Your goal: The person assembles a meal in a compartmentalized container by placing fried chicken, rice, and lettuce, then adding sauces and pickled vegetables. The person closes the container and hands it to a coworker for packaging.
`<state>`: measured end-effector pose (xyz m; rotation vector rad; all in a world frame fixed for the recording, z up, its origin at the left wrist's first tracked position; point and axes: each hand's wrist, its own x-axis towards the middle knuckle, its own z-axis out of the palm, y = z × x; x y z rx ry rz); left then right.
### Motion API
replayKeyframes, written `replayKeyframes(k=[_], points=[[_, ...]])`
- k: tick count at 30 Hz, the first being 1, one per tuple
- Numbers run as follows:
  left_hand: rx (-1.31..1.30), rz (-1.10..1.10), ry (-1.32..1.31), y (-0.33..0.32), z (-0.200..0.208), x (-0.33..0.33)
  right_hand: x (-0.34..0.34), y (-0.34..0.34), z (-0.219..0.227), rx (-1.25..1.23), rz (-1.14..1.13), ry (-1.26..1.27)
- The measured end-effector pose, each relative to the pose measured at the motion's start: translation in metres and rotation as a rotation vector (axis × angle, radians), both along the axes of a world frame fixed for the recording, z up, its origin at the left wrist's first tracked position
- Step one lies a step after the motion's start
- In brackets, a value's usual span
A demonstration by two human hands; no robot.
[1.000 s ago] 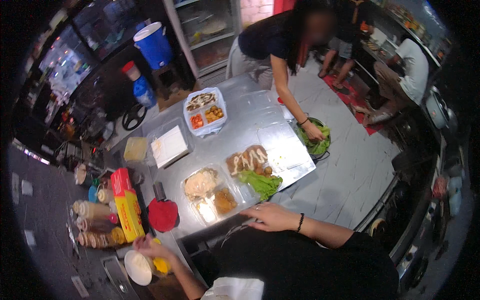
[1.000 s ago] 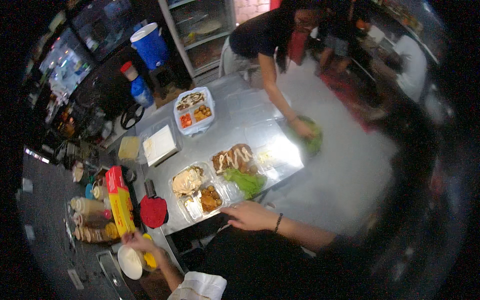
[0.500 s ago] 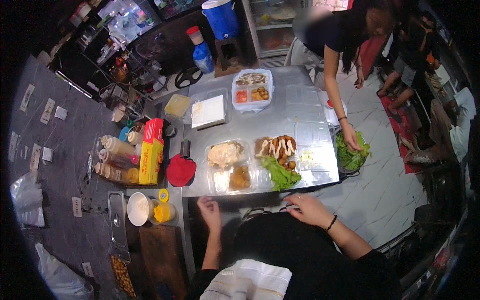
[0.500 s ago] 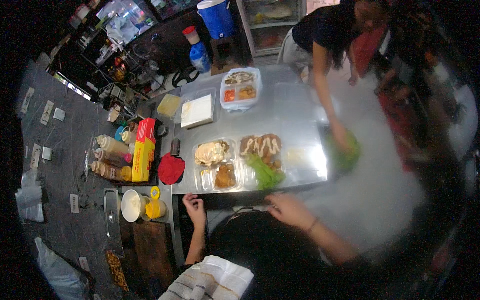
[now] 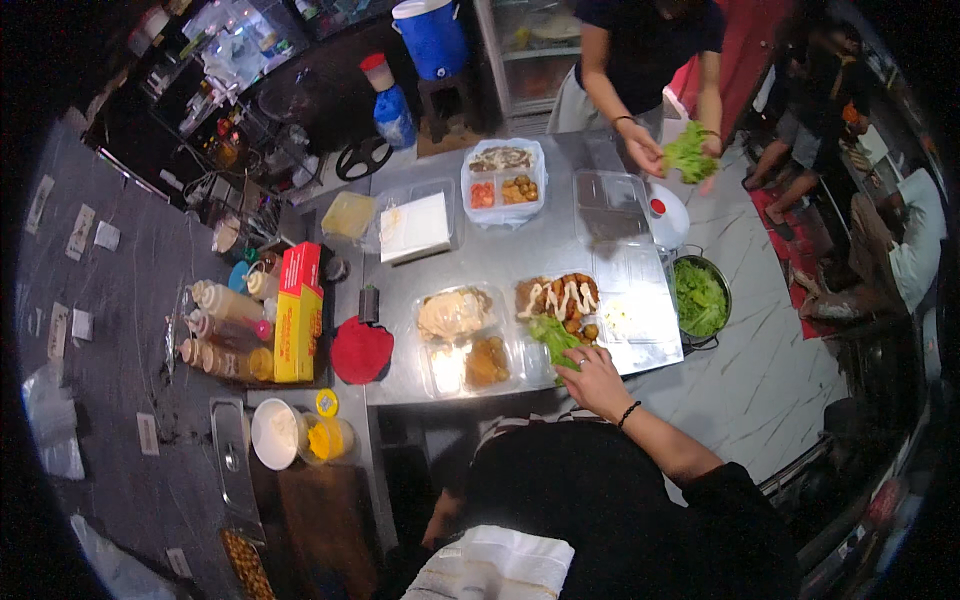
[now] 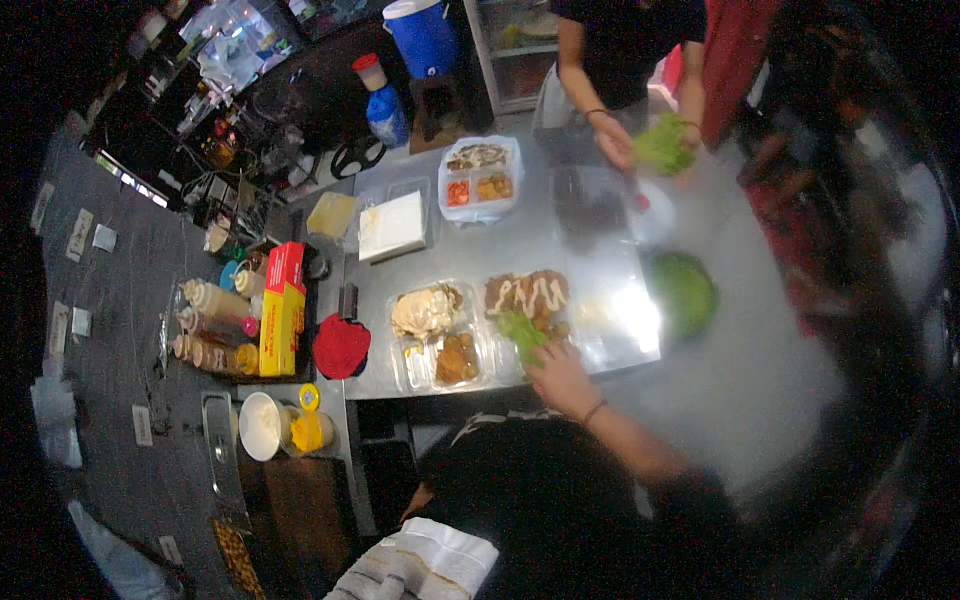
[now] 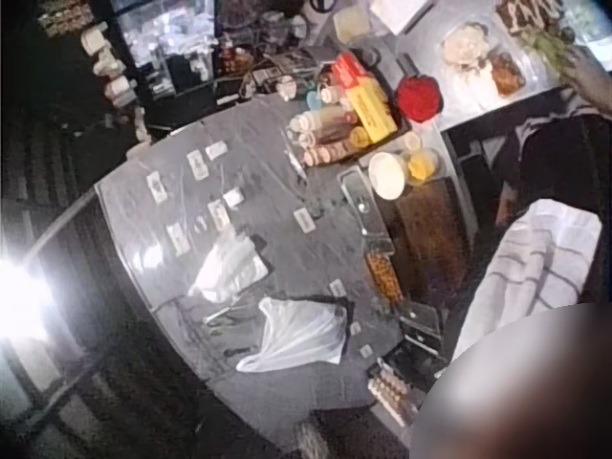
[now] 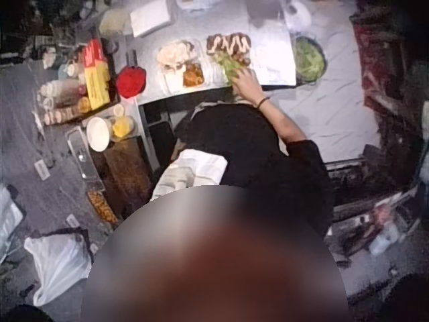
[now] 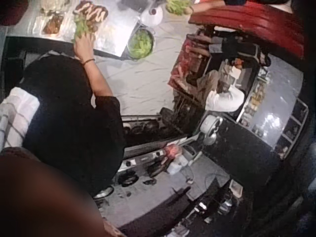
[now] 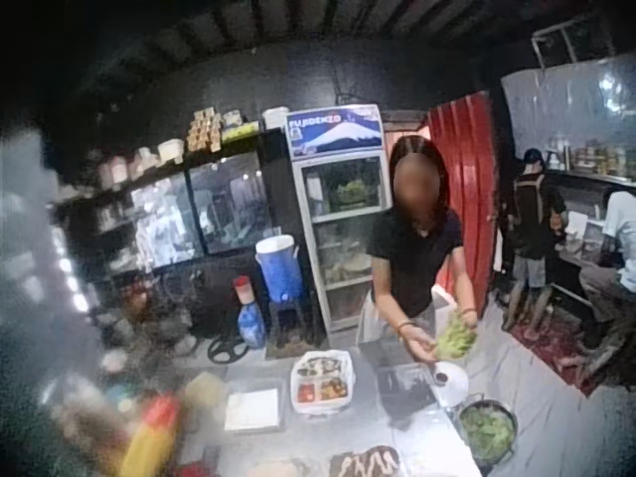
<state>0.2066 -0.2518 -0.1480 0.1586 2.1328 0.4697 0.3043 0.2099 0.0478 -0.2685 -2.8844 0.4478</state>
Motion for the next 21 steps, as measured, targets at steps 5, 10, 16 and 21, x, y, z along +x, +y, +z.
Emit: replayKeyframes(k=[5, 10, 16, 21], points=[[-0.04, -0.312, -0.066, -0.017, -0.046, -0.065, -0.01, -0.006, -0.001, 0.055, -0.095, -0.027], [0.314, 0.091, -0.027, 0.037, -0.036, -0.132, -0.013, 0.0, -0.006, 0.159, -0.17, -0.082], [0.315, -0.019, -0.095, 0.048, -0.049, -0.166, -0.019, -0.019, -0.013, 0.141, -0.25, -0.072], [0.155, -0.41, -0.014, 0.038, -0.046, -0.162, -0.012, -0.033, -0.009, 0.054, -0.296, 0.022]])
